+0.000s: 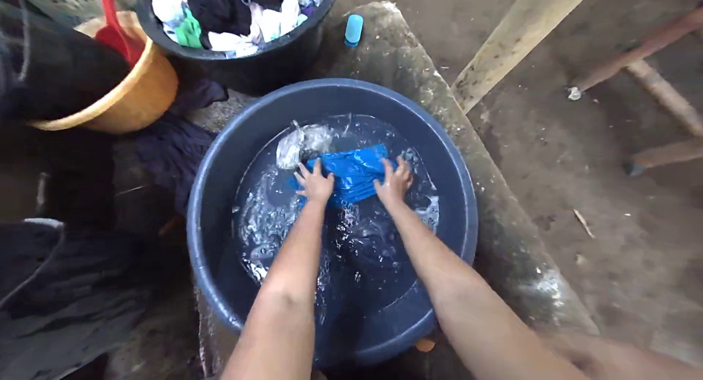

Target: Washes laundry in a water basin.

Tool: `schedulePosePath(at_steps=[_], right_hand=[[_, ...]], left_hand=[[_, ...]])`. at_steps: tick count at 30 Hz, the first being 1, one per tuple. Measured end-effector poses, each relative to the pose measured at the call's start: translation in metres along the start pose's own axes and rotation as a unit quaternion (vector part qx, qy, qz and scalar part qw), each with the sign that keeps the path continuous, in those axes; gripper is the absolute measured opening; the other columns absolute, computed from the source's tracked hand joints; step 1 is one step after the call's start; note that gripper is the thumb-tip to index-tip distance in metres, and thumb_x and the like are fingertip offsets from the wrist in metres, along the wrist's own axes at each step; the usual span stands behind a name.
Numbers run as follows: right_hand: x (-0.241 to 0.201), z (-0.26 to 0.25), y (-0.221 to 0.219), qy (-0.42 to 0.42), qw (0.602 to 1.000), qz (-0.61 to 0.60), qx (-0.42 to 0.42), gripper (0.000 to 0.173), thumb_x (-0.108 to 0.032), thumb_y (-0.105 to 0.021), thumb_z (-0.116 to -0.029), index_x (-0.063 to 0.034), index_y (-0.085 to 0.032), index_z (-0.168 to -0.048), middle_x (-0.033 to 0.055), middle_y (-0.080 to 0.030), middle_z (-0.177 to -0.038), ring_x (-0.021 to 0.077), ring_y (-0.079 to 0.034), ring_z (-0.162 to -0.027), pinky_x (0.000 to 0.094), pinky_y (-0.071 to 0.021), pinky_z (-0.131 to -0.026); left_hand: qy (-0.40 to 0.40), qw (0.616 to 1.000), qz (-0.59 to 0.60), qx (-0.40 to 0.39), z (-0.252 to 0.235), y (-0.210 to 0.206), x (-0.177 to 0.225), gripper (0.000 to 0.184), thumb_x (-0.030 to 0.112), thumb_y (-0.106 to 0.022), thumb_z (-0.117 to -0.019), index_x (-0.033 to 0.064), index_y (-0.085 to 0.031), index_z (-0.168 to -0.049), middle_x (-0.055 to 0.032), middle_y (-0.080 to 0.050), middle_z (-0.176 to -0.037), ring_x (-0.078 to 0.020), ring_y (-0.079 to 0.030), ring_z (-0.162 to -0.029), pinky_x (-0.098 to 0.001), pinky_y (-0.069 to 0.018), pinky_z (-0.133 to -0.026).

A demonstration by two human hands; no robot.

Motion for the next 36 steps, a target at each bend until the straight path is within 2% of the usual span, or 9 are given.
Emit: schedulePosePath(at_steps=[2,6,9,12,16,20,23,31,36], right_hand=[[-0.018,0.011,-0.045,0.089,0.99,0.078,-0.072,0.062,-0.017,-0.064,-0.0965,-0.0201,-0.047,-0.156,0.0213,-0.022,-0.169,0.0436,-0.014,-0.157,0.0744,-0.0133,-0.119],[-0.01,0.017,-0.084,0.269,0.905,0.2,-0.263,0.056,-0.038,-0.047,-0.1085,-0.0168,-0.039,-0.16,0.0161,-0.028,-0.168,0.0372,-0.017,-0.158,0.0739,-0.0034,-0.121],[0.023,-0.005,-0.07,0.192,0.92,0.246,-0.237,0.053,-0.045,-0.048,-0.1074,-0.0249,-0.046,-0.157,0.0124,-0.04,-0.163,0.0375,-0.03,-0.153,0.0787,0.0025,-0.117],[0.021,0.026,-0.079,0.06,0.956,0.204,-0.201,0.064,-0.031,-0.057,-0.1039,-0.0145,-0.035,-0.161,0.0225,-0.025,-0.168,0.0431,-0.018,-0.156,0.0769,-0.0068,-0.119],[-0.006,0.087,-0.1,0.045,0.946,0.167,-0.274,0.045,-0.016,-0.04,-0.1103,-0.0059,-0.046,-0.154,0.027,-0.038,-0.16,0.0471,-0.032,-0.15,0.0634,-0.0216,-0.122],[-0.005,0.142,-0.098,0.017,0.903,0.182,-0.389,0.049,-0.013,-0.039,-0.1106,0.004,-0.036,-0.156,0.0276,-0.027,-0.165,0.0457,-0.018,-0.155,0.0594,-0.0098,-0.127],[-0.021,0.149,-0.083,0.065,0.871,0.218,-0.435,0.043,-0.014,-0.055,-0.103,-0.0022,-0.056,-0.144,0.0276,-0.05,-0.15,0.0463,-0.044,-0.142,0.0691,-0.0325,-0.114],[-0.165,0.1,0.118,0.199,0.939,0.061,-0.276,0.03,-0.015,-0.059,-0.104,0.0025,-0.067,-0.127,0.0286,-0.064,-0.13,0.0443,-0.057,-0.128,0.0627,-0.0399,-0.11],[-0.224,0.12,0.255,0.271,0.942,0.078,-0.184,0.027,-0.018,-0.059,-0.1058,-0.0026,-0.069,-0.125,0.0237,-0.068,-0.124,0.04,-0.061,-0.122,0.0604,-0.0424,-0.108]], left_hand=[[-0.028,0.999,-0.037,-0.009,0.012,-0.041,-0.005,0.083,0.048,-0.065,-0.0973,0.0306,-0.022,-0.165,-0.0214,0.01,-0.171,-0.0534,0.003,-0.155,-0.0849,-0.0176,-0.109],[-0.156,0.969,-0.167,-0.092,0.034,-0.069,-0.018,0.082,0.039,-0.064,-0.0993,0.0225,-0.02,-0.166,-0.0214,0.001,-0.172,-0.0426,-0.001,-0.159,-0.0725,-0.0134,-0.12],[-0.153,0.933,-0.273,-0.177,0.026,-0.056,-0.046,0.089,0.034,-0.072,-0.0934,0.0288,-0.02,-0.166,-0.0152,-0.014,-0.172,-0.0431,-0.026,-0.153,-0.0687,-0.0356,-0.112],[-0.058,0.948,-0.259,-0.174,0.034,-0.052,-0.056,0.079,0.015,-0.065,-0.0954,0.0192,-0.026,-0.164,-0.0151,-0.019,-0.171,-0.0475,-0.033,-0.148,-0.0634,-0.048,-0.104],[0.002,0.961,-0.208,-0.182,0.084,-0.062,-0.058,0.049,0.009,-0.041,-0.1079,0.0043,-0.04,-0.157,-0.0231,-0.035,-0.163,-0.0439,-0.044,-0.143,-0.0577,-0.0446,-0.111],[0.008,0.943,-0.21,-0.256,0.142,-0.065,-0.089,0.048,0.016,-0.052,-0.105,0.0027,-0.048,-0.151,-0.0229,-0.033,-0.163,-0.0438,-0.038,-0.147,-0.0593,-0.0398,-0.114],[0.011,0.924,-0.232,-0.303,0.167,-0.061,-0.102,0.049,0.025,-0.062,-0.0995,0.0001,-0.057,-0.141,-0.0238,-0.047,-0.153,-0.0433,-0.049,-0.138,-0.0637,-0.0442,-0.107],[-0.054,0.98,0.141,-0.129,0.166,0.121,-0.02,0.041,0.02,-0.038,-0.1116,-0.0103,-0.058,-0.131,-0.0313,-0.06,-0.128,-0.0387,-0.059,-0.121,-0.0543,-0.0455,-0.105],[-0.227,0.962,0.151,-0.007,0.216,0.262,0.065,0.032,0.012,-0.044,-0.1066,-0.002,-0.067,-0.123,-0.0204,-0.069,-0.112,-0.0281,-0.066,-0.102,-0.0508,-0.0517,-0.091]])
Point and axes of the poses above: each hand's wrist, its own z-axis away from the middle knuckle, its own y-axis out of the back of the hand, x = y × z, the point moved 10 cm from there along -z, towards the middle knuckle
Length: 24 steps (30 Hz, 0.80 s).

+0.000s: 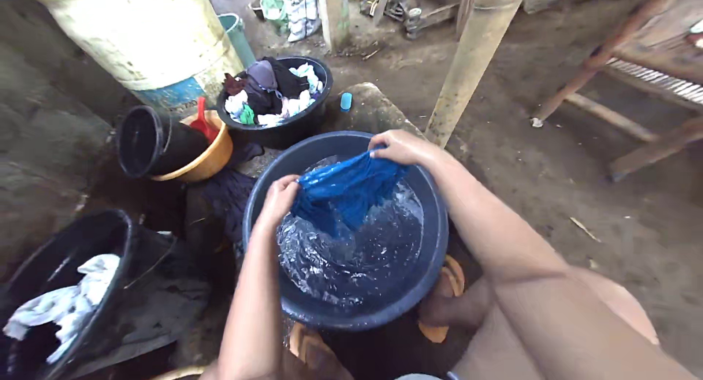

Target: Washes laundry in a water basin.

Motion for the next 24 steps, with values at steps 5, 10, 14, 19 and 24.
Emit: schedulePosePath(at_steps=[5,10,14,19,24], right_hand=[[-0.01,0.016,0.053,0.051,0.993,0.063,0.086,0.029,-0.028,-0.057,-0.1065,-0.0041,-0.073,-0.113,0.0212,-0.072,-0.105,0.0393,-0.068,-0.105,0.0627,-0.0487,-0.095],[0.02,-0.003,-0.015,0.017,0.992,0.035,-0.119,0.033,-0.028,-0.055,-0.1077,0.0001,-0.071,-0.115,0.0223,-0.069,-0.109,0.0363,-0.064,-0.107,0.0587,-0.0466,-0.098],[0.091,-0.058,-0.116,-0.008,0.973,-0.075,-0.218,0.031,-0.027,-0.059,-0.1058,0.0018,-0.068,-0.114,0.0221,-0.068,-0.105,0.0334,-0.065,-0.099,0.0573,-0.0491,-0.093],[0.194,-0.104,-0.203,-0.212,0.822,-0.521,0.085,0.042,-0.014,-0.053,-0.1064,-0.0003,-0.042,-0.144,0.0185,-0.06,-0.127,0.0213,-0.065,-0.104,0.0374,-0.0554,-0.089],[0.238,-0.058,-0.322,-0.369,0.827,-0.367,0.213,0.051,-0.015,-0.053,-0.1052,0.0051,-0.04,-0.15,0.03,-0.051,-0.145,0.0401,-0.053,-0.134,0.0523,-0.0445,-0.112]], left_hand=[[-0.17,0.977,-0.099,0.087,0.016,0.048,0.08,0.023,0.011,-0.056,-0.1033,0.0038,-0.072,-0.117,-0.0153,-0.073,-0.11,-0.0259,-0.07,-0.099,-0.0532,-0.0539,-0.089],[-0.089,0.99,-0.095,0.045,-0.017,0.033,0.029,0.017,0.008,-0.058,-0.1002,0.0043,-0.074,-0.106,-0.011,-0.07,-0.088,-0.0198,-0.063,-0.076,-0.0458,-0.0512,-0.073],[0.067,0.989,-0.129,-0.001,-0.089,-0.019,-0.095,0.026,0.019,-0.055,-0.1029,0.0014,-0.073,-0.11,-0.0223,-0.072,-0.106,-0.0392,-0.067,-0.105,-0.0667,-0.0478,-0.092],[0.186,0.963,-0.184,0.069,-0.123,-0.099,-0.179,0.041,0.021,-0.063,-0.097,0.0161,-0.065,-0.137,-0.0265,-0.048,-0.15,-0.0519,-0.043,-0.138,-0.0782,-0.0339,-0.102],[0.098,0.979,-0.152,-0.09,-0.128,-0.253,-0.182,0.059,0.034,-0.065,-0.0988,0.0238,-0.047,-0.155,-0.0217,-0.018,-0.169,-0.048,-0.027,-0.151,-0.0705,-0.0373,-0.11]])
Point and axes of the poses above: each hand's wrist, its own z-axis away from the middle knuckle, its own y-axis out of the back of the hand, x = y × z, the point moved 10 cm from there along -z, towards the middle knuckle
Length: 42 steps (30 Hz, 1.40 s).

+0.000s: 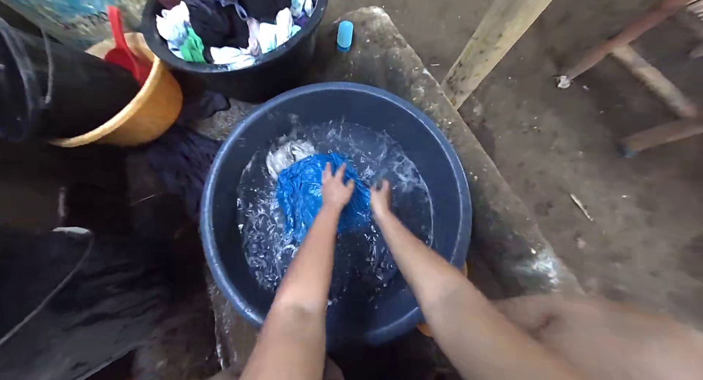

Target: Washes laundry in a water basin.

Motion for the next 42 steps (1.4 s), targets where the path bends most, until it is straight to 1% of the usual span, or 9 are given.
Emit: schedulePosePath(at_steps=[3,7,14,23,28,32,35,38,42], right_hand=[[0.022,0.033,-0.041,0.039,0.997,0.035,-0.053,0.052,-0.015,-0.046,-0.1088,0.0047,-0.033,-0.156,0.0288,-0.052,-0.146,0.0368,-0.053,-0.135,0.0466,-0.0423,-0.115],[0.032,0.057,-0.075,0.058,0.955,0.076,-0.281,0.064,-0.027,-0.049,-0.1094,0.0016,-0.025,-0.161,0.0251,-0.034,-0.163,0.0329,-0.037,-0.151,0.0464,-0.0298,-0.125],[0.05,0.101,-0.086,-0.003,0.922,0.224,-0.316,0.064,-0.017,-0.062,-0.1023,0.0025,-0.035,-0.157,0.0278,-0.042,-0.156,0.0396,-0.041,-0.146,0.0527,-0.0314,-0.122],[-0.047,0.001,0.025,0.017,0.972,-0.011,-0.233,0.041,-0.005,-0.048,-0.0991,-0.0013,-0.051,-0.14,0.0253,-0.059,-0.128,0.0346,-0.061,-0.111,0.0545,-0.0518,-0.092],[-0.054,-0.017,0.058,0.062,0.941,0.195,-0.27,0.033,-0.002,-0.051,-0.1022,0.0027,-0.056,-0.135,0.0299,-0.057,-0.135,0.0422,-0.057,-0.123,0.0607,-0.0449,-0.103],[-0.02,0.0,-0.001,0.035,0.921,0.329,-0.206,0.06,-0.029,-0.072,-0.0945,0.0015,-0.053,-0.142,0.0315,-0.057,-0.138,0.0475,-0.054,-0.131,0.0673,-0.0409,-0.108],[-0.012,0.029,-0.053,0.104,0.874,0.416,-0.229,0.056,-0.036,-0.055,-0.1044,-0.0006,-0.051,-0.147,0.0269,-0.05,-0.149,0.0445,-0.044,-0.142,0.0658,-0.031,-0.115],[-0.003,0.018,-0.044,0.086,0.861,0.428,-0.26,0.049,-0.03,-0.048,-0.1087,-0.0008,-0.051,-0.148,0.0243,-0.048,-0.154,0.0405,-0.042,-0.146,0.0605,-0.0302,-0.12],[-0.009,-0.004,-0.004,-0.004,0.861,0.479,-0.171,0.044,-0.02,-0.057,-0.1025,-0.003,-0.058,-0.142,0.0265,-0.054,-0.147,0.0466,-0.049,-0.137,0.0712,-0.0374,-0.107]], left_hand=[[0.007,0.991,-0.031,-0.128,0.009,-0.055,-0.008,0.069,0.05,-0.064,-0.0981,0.0326,-0.038,-0.16,-0.0183,0.0,-0.173,-0.0491,-0.003,-0.156,-0.0745,-0.0178,-0.117],[0.065,0.994,0.065,-0.058,0.013,-0.041,-0.064,0.075,0.044,-0.073,-0.0946,0.0147,-0.042,-0.157,-0.0275,-0.019,-0.167,-0.0479,-0.032,-0.149,-0.0605,-0.0359,-0.117],[0.135,0.979,0.068,-0.138,0.072,-0.063,-0.097,0.052,0.029,-0.042,-0.1118,-0.0027,-0.041,-0.153,-0.0283,-0.048,-0.151,-0.04,-0.046,-0.143,-0.0533,-0.0344,-0.12],[0.252,0.849,0.439,0.15,0.093,0.13,-0.147,0.044,0.03,-0.04,-0.1105,-0.0046,-0.053,-0.135,-0.0248,-0.061,-0.124,-0.0331,-0.062,-0.105,-0.049,-0.0543,-0.089],[0.279,0.917,0.208,0.195,0.103,0.171,-0.184,0.04,0.02,-0.047,-0.1074,-0.0009,-0.053,-0.141,-0.028,-0.058,-0.135,-0.0382,-0.057,-0.124,-0.0564,-0.0469,-0.102],[0.124,0.98,-0.084,0.134,0.056,0.115,-0.108,0.057,0.013,-0.069,-0.0914,0.0127,-0.055,-0.147,-0.0299,-0.041,-0.154,-0.0519,-0.039,-0.142,-0.0741,-0.0305,-0.111],[-0.025,0.99,-0.14,0.017,0.014,0.035,-0.056,0.042,0.014,-0.059,-0.099,0.0199,-0.063,-0.141,-0.0149,-0.041,-0.161,-0.0388,-0.033,-0.151,-0.0666,-0.0274,-0.118],[0.0,0.982,-0.157,-0.1,-0.001,0.0,-0.073,0.045,0.023,-0.051,-0.1063,0.0279,-0.053,-0.151,-0.0102,-0.026,-0.17,-0.0408,-0.017,-0.157,-0.0764,-0.0214,-0.114],[0.055,0.987,-0.145,-0.041,-0.004,0.01,-0.109,0.044,0.039,-0.063,-0.1009,0.0262,-0.061,-0.143,-0.0172,-0.017,-0.171,-0.0458,-0.02,-0.154,-0.0747,-0.031,-0.111]])
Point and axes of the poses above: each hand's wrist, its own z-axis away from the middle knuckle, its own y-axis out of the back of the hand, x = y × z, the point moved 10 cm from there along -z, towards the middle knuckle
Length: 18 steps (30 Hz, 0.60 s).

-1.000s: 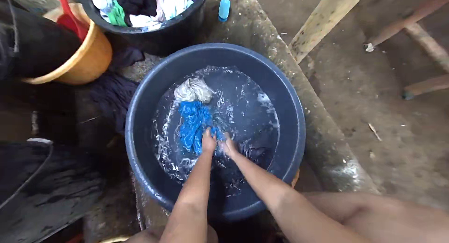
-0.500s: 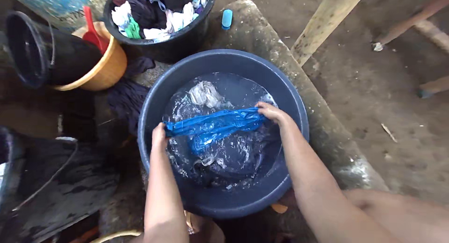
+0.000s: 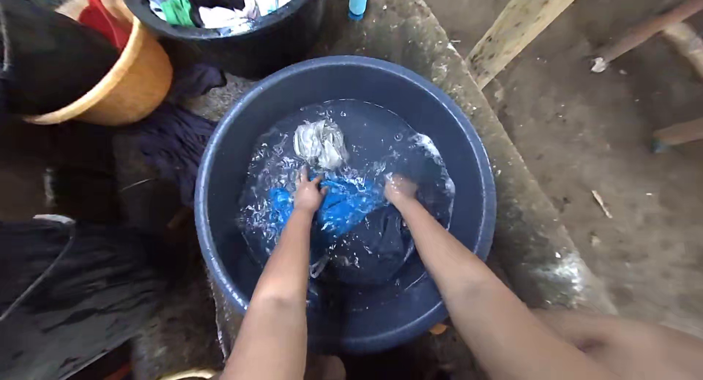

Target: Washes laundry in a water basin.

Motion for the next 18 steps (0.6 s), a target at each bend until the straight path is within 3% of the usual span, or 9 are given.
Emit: schedulePosePath(at_steps=[1,2,3,6,8,11,13,16,18], right_hand=[[-0.011,0.003,0.004,0.011,1.0,-0.009,0.016,0.044,-0.016,-0.061,-0.0999,0.0001,-0.058,-0.141,0.0298,-0.051,-0.147,0.05,-0.046,-0.138,0.0742,-0.0343,-0.107],[-0.03,0.009,0.01,0.047,0.997,-0.026,0.046,0.045,-0.012,-0.062,-0.0987,0.0011,-0.057,-0.141,0.0311,-0.047,-0.149,0.0512,-0.042,-0.14,0.0744,-0.033,-0.108],[-0.054,0.017,0.014,0.102,0.991,-0.039,0.079,0.042,-0.01,-0.062,-0.0982,0.0009,-0.058,-0.139,0.0306,-0.047,-0.148,0.0498,-0.041,-0.14,0.071,-0.0338,-0.11],[-0.115,0.026,-0.011,0.303,0.951,0.004,0.059,0.035,-0.011,-0.06,-0.0999,-0.0042,-0.064,-0.134,0.0232,-0.06,-0.14,0.0411,-0.051,-0.137,0.0611,-0.0353,-0.116],[-0.111,0.009,-0.039,0.331,0.942,0.06,-0.014,0.036,-0.021,-0.053,-0.1054,-0.0097,-0.062,-0.139,0.0187,-0.061,-0.141,0.0385,-0.049,-0.139,0.0619,-0.0296,-0.119],[-0.079,-0.017,-0.043,0.226,0.972,0.056,-0.021,0.042,-0.03,-0.049,-0.1078,-0.0089,-0.06,-0.142,0.0197,-0.054,-0.15,0.0397,-0.042,-0.145,0.0641,-0.0243,-0.121],[-0.077,-0.005,-0.048,0.179,0.983,0.035,0.0,0.041,-0.019,-0.049,-0.1067,-0.0082,-0.058,-0.145,0.0226,-0.049,-0.153,0.0421,-0.039,-0.146,0.0669,-0.0244,-0.118],[-0.085,0.036,-0.077,0.229,0.97,0.064,-0.045,0.042,-0.004,-0.04,-0.1078,-0.0013,-0.052,-0.149,0.0268,-0.038,-0.16,0.0455,-0.03,-0.151,0.0699,-0.0195,-0.12],[-0.072,0.051,-0.089,0.256,0.954,0.12,-0.098,0.044,-0.017,-0.044,-0.1088,-0.0081,-0.051,-0.151,0.0234,-0.037,-0.162,0.0434,-0.029,-0.152,0.0644,-0.0154,-0.124]], left_hand=[[-0.027,0.998,-0.002,0.051,0.005,0.002,0.006,0.041,0.034,-0.066,-0.0991,0.0233,-0.065,-0.138,-0.019,-0.026,-0.167,-0.0444,-0.026,-0.152,-0.0751,-0.0305,-0.111],[-0.082,0.994,-0.015,0.077,0.012,-0.002,0.019,0.04,0.025,-0.065,-0.0989,0.0199,-0.065,-0.138,-0.0202,-0.035,-0.163,-0.0426,-0.03,-0.152,-0.0758,-0.0241,-0.114],[-0.151,0.986,-0.041,0.063,0.02,-0.009,0.036,0.039,0.017,-0.061,-0.1002,0.0157,-0.064,-0.139,-0.0214,-0.044,-0.157,-0.0414,-0.035,-0.15,-0.0745,-0.019,-0.117],[-0.245,0.953,-0.137,-0.117,0.033,-0.035,0.06,0.036,0.011,-0.053,-0.1029,0.0073,-0.063,-0.138,-0.0186,-0.059,-0.144,-0.038,-0.048,-0.14,-0.0624,-0.0222,-0.122],[-0.177,0.959,-0.145,-0.167,0.028,-0.027,0.04,0.044,0.019,-0.061,-0.1009,0.0093,-0.058,-0.144,-0.0182,-0.055,-0.149,-0.0384,-0.045,-0.143,-0.0599,-0.0269,-0.121],[-0.046,0.988,-0.117,-0.095,0.012,-0.005,0.006,0.046,0.032,-0.068,-0.0964,0.0096,-0.064,-0.136,-0.0214,-0.054,-0.148,-0.0419,-0.046,-0.141,-0.0641,-0.0381,-0.113],[-0.022,0.989,-0.122,-0.086,0.024,-0.013,0.009,0.043,0.022,-0.063,-0.0983,0.0095,-0.062,-0.139,-0.0208,-0.049,-0.152,-0.0432,-0.042,-0.143,-0.069,-0.033,-0.112],[-0.002,0.984,-0.13,-0.124,0.06,-0.035,0.015,0.047,0.007,-0.053,-0.1011,0.0094,-0.054,-0.148,-0.0197,-0.042,-0.159,-0.044,-0.04,-0.145,-0.0723,-0.0267,-0.114],[0.017,0.98,-0.146,-0.138,0.079,-0.034,-0.002,0.039,0.017,-0.056,-0.1023,0.0089,-0.062,-0.14,-0.0191,-0.052,-0.151,-0.0419,-0.047,-0.14,-0.0692,-0.0281,-0.115]])
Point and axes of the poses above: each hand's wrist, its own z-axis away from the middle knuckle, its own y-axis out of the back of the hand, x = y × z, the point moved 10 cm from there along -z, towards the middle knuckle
